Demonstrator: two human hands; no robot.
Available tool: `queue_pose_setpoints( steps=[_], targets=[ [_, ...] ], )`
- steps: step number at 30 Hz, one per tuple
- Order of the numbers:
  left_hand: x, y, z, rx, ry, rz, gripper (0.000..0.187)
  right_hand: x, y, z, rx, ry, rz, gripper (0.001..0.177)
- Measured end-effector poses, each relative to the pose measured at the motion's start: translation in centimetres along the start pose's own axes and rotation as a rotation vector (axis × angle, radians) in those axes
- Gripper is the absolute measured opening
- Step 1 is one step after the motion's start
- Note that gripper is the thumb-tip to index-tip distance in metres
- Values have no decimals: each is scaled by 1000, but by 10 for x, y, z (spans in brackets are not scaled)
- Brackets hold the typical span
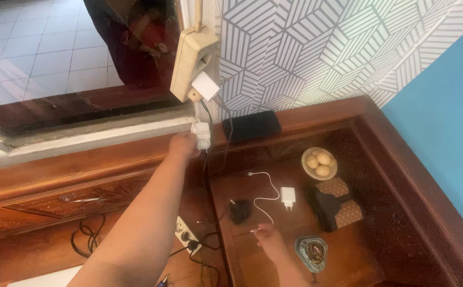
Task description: The person wraps several charging cables around their respective power adapters and places them on a wooden surface.
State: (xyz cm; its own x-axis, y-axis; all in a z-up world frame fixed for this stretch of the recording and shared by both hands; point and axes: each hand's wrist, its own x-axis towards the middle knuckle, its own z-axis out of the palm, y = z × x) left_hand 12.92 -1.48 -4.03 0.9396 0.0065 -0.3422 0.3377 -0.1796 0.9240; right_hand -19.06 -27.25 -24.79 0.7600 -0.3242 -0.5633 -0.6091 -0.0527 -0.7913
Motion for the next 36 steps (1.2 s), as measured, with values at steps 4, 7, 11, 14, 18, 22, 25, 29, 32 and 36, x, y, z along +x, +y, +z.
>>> queue_pose_setpoints(
  steps=[4, 7, 11, 14, 18, 22, 25, 29, 32, 36],
  targets=[
    [-14, 7, 3, 74, 79, 56, 38, 19, 3, -12, -77, 41, 42, 45],
    [-14, 4, 6, 173, 58, 57, 42, 32, 7, -26, 6, 50, -10, 44],
    [-8, -4, 5, 446, 236, 253, 46, 42, 12, -43, -407, 246, -145, 38],
    [-26, -1, 0, 430, 332, 212, 56, 48, 20, -56, -726, 298, 1, 35],
    [-117, 8, -2, 275, 437, 618, 42, 69, 26, -68, -830, 405, -107, 40],
    [-203, -62, 19, 197, 86, 614, 39, 116, -7, -75, -822, 471, 35, 64],
    [-232, -142, 45, 99, -187, 285, 39, 157, -25, -77, -736, 508, 203, 87],
    [-233, -218, 66, 58, -315, -13, 39, 211, 0, -84, -765, 689, 92, 86],
    [-208, -226, 66, 40, -338, -99, 39, 236, 24, -93, -631, 670, 97, 96],
    [-201, -234, 59, 31, -336, -147, 40, 242, 33, -91, -743, 613, 13, 89]
  ],
)
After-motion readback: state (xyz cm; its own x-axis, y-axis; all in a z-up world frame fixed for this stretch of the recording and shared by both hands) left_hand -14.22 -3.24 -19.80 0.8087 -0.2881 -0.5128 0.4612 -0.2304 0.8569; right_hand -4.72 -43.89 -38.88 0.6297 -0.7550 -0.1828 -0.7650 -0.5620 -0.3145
